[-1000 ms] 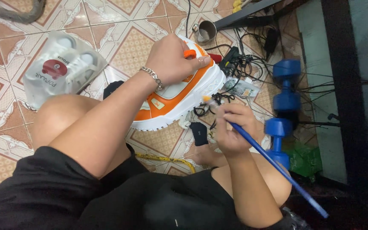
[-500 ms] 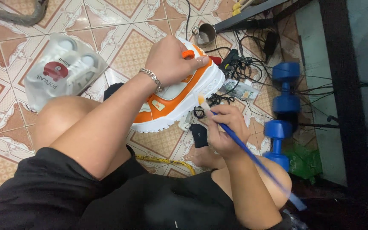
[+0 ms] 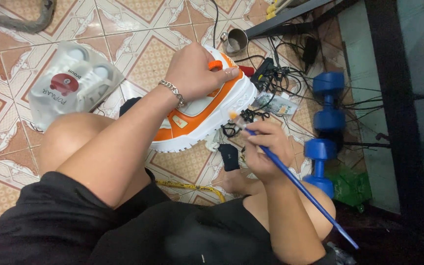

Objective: The person is painting the white sole of an orange and white sneaker using a small paintbrush.

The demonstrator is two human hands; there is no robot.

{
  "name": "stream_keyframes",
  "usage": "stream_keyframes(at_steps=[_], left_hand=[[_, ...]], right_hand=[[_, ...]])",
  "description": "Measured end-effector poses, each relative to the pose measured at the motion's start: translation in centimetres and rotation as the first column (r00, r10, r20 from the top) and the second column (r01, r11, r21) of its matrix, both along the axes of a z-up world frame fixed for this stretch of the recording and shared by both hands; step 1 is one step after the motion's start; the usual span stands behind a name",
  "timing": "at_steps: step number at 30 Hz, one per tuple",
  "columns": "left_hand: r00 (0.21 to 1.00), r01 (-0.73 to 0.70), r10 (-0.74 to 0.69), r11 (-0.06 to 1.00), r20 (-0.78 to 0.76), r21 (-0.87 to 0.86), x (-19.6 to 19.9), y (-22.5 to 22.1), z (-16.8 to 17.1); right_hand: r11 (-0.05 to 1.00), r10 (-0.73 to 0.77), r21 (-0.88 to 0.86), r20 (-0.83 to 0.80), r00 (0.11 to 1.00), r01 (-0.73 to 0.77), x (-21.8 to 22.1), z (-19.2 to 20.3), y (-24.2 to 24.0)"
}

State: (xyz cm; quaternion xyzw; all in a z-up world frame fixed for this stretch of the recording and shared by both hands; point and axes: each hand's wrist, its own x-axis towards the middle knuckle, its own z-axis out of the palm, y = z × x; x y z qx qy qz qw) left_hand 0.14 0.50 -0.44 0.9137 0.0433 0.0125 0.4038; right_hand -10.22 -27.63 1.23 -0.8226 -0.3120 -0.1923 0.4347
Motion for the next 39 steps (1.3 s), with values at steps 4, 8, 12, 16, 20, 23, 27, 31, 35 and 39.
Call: stream_keyframes(at_steps=[4,8,12,16,20,23,27,31,35,39], left_hand=[[1.000,-0.015,0.014,1.000,-0.014,-0.012,-0.2,0.1,0.1],[1.000,0.007,-0.008,0.999,0.006,0.035,-0.2,0.0,0.2],[0.999,0.031,-0.033,0.998,0.030,0.060,-0.4,0.0,0.1],[0.998,0.041,-0.045,0.996,0.048,0.081,-0.6,-0.3,0.5],[0.997,0.071,-0.071,0.994,0.003,0.083,-0.5,-0.3,1.0],[0.996,0.088,-0.089,0.993,0.005,0.074,-0.7,-0.3,0.8],[0.993,0.109,-0.111,0.992,0.026,0.061,-0.8,-0.2,1.2],[0.993,0.122,-0.122,0.990,-0.005,0.066,-1.0,-0.3,1.0],[0.991,0.132,-0.133,0.987,0.001,0.094,-0.8,-0.3,1.0],[0.991,0.130,-0.129,0.987,-0.019,0.093,-0.9,-0.1,1.4]], right_hand=[[0.999,-0.014,-0.032,0.021,1.000,0.014,0.4,0.1,0.0],[0.999,-0.033,-0.027,0.044,0.998,0.034,0.1,0.6,0.0],[0.994,-0.078,-0.072,0.047,0.996,0.081,0.6,0.2,-0.2],[0.984,-0.140,-0.090,0.152,0.978,0.155,0.4,0.8,0.1],[0.997,-0.052,-0.062,0.061,0.997,0.056,0.6,0.0,-0.1],[0.989,-0.126,-0.066,0.121,0.985,0.134,1.1,0.4,-0.4],[1.000,-0.006,-0.018,0.055,0.998,0.007,0.5,1.2,-0.5],[0.981,-0.124,-0.135,0.107,0.986,0.138,0.7,1.2,-0.2],[0.993,-0.119,-0.003,0.097,0.988,0.119,0.9,0.9,-0.5],[0.994,-0.106,-0.015,0.058,0.993,0.107,0.9,0.8,-0.6]])
